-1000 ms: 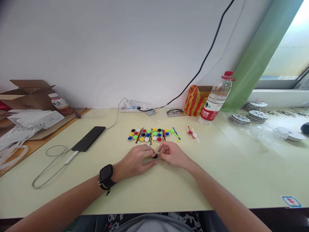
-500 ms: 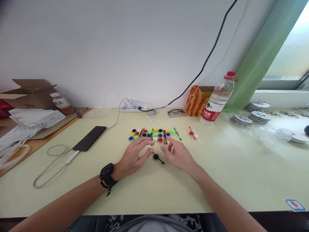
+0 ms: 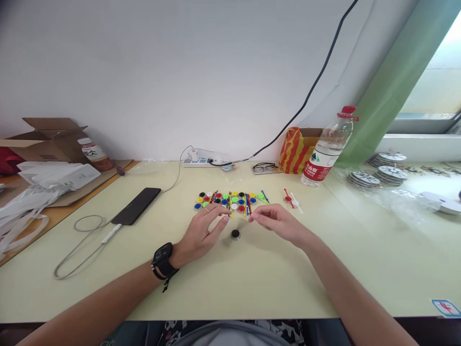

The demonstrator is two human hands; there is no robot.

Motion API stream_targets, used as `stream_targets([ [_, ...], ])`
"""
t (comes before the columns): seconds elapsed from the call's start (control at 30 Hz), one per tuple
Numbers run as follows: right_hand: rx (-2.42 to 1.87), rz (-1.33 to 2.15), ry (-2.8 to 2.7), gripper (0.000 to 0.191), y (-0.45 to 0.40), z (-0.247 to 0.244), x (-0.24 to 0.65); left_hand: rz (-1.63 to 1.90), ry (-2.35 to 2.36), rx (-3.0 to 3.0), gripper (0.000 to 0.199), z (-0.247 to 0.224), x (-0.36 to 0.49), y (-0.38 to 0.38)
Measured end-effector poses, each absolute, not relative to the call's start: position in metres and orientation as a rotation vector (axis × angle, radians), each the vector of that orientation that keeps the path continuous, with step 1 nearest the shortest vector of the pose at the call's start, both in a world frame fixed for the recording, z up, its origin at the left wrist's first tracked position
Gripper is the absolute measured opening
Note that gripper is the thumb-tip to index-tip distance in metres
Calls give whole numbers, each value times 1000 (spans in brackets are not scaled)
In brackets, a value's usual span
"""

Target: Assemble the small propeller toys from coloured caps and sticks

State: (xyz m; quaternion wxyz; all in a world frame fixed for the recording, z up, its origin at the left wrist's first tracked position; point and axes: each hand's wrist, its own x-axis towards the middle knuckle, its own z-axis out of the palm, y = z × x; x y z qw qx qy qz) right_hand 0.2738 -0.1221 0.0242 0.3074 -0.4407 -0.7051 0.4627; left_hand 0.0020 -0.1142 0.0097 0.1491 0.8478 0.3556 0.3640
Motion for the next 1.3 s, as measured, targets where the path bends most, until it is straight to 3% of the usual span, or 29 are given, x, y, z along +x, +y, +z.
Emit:
stream_targets([
  [0.1,-1349,980,-1792,43,-104,10,291,1049,1036,2421,20,9,2,-113],
  [0.23,-1598,415,-1833,25,-82,-15,308,1077,1046,2387,19,8,3,-112],
  [0.33,-1618,231,-1898,23,-72,-31,318,1082,1059,2360,19,8,4,-112],
  [0.8,-1452,100,-2152,37,-75,-43,312,1073,1025,2334,21,4,5,-110],
  [1.3,-1369,268,-1980,21,-79,-28,302,1074,1013,2335,18,1,6,-108],
])
